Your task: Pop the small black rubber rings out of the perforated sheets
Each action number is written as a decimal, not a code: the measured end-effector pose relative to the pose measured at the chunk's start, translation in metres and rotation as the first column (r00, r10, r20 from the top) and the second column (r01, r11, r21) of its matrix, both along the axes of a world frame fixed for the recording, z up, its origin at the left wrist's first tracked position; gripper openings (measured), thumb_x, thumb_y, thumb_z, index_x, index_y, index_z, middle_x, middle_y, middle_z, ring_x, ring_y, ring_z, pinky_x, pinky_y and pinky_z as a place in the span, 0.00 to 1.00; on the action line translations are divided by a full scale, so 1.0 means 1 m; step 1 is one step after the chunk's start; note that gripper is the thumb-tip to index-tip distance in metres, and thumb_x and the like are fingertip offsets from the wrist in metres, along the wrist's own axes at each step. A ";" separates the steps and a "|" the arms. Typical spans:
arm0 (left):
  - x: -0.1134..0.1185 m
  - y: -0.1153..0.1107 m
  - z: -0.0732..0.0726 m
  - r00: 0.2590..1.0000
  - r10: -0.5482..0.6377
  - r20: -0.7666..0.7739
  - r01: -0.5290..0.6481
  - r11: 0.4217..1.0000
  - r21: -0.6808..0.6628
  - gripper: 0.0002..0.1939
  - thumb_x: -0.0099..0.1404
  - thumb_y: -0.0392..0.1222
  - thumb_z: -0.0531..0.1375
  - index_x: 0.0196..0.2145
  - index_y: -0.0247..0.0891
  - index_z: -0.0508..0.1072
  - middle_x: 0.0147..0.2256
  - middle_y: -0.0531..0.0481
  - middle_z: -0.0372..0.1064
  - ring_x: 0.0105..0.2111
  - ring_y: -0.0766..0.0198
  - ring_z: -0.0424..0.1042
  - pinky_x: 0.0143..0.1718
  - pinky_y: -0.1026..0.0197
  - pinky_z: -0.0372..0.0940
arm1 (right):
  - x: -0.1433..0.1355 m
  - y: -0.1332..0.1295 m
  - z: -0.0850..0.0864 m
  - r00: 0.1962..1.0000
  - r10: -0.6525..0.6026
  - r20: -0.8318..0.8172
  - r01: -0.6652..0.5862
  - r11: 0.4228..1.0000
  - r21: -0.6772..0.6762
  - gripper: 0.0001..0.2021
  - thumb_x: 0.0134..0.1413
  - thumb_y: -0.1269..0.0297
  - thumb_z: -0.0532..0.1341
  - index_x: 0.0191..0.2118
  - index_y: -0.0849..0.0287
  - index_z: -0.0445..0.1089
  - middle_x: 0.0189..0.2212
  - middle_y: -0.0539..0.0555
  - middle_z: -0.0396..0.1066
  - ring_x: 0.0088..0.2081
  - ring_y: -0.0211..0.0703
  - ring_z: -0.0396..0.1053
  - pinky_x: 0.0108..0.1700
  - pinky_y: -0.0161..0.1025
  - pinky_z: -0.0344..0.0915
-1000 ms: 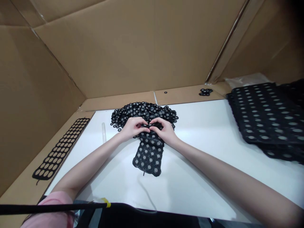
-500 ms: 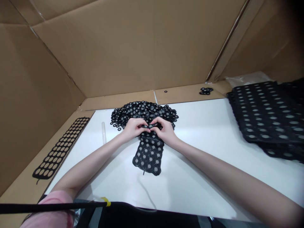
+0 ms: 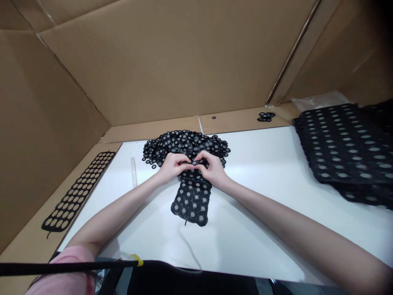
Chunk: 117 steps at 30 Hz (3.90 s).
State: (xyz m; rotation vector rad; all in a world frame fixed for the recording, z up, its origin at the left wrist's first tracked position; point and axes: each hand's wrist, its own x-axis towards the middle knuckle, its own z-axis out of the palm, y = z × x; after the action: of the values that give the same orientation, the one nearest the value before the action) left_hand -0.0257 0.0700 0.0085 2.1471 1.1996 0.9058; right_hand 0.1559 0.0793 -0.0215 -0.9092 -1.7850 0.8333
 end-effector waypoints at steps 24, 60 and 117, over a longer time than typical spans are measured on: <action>-0.006 0.006 0.004 0.970 -0.140 -0.197 0.144 0.989 0.010 0.19 0.64 0.54 0.59 0.28 0.33 0.77 0.23 0.53 0.69 0.24 0.70 0.63 0.27 0.67 0.54 | 0.001 0.001 -0.001 0.997 -0.042 -0.068 0.039 0.999 -0.038 0.07 0.44 0.64 0.64 0.23 0.57 0.65 0.23 0.49 0.70 0.27 0.40 0.67 0.32 0.37 0.62; -0.007 0.003 0.014 0.981 -0.102 -0.164 0.105 0.994 0.010 0.20 0.65 0.54 0.57 0.30 0.33 0.75 0.25 0.52 0.69 0.24 0.70 0.64 0.27 0.67 0.56 | 0.001 0.006 -0.004 0.989 -0.001 -0.150 -0.013 0.996 -0.091 0.05 0.47 0.61 0.63 0.30 0.57 0.70 0.31 0.52 0.75 0.36 0.45 0.71 0.42 0.43 0.66; 0.001 -0.010 0.039 0.809 -0.035 -0.587 0.243 0.929 0.278 0.12 0.67 0.39 0.53 0.34 0.36 0.76 0.29 0.49 0.73 0.27 0.68 0.70 0.27 0.67 0.58 | -0.002 -0.005 -0.001 0.998 -0.050 -0.023 0.051 0.999 0.016 0.02 0.45 0.69 0.61 0.26 0.56 0.69 0.28 0.51 0.74 0.31 0.45 0.70 0.37 0.42 0.65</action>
State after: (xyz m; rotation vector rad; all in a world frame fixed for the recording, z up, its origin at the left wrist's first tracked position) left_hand -0.0247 0.0599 0.0475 2.8910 1.1788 0.4155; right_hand 0.1540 0.0745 -0.0229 -0.9264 -1.7400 0.7923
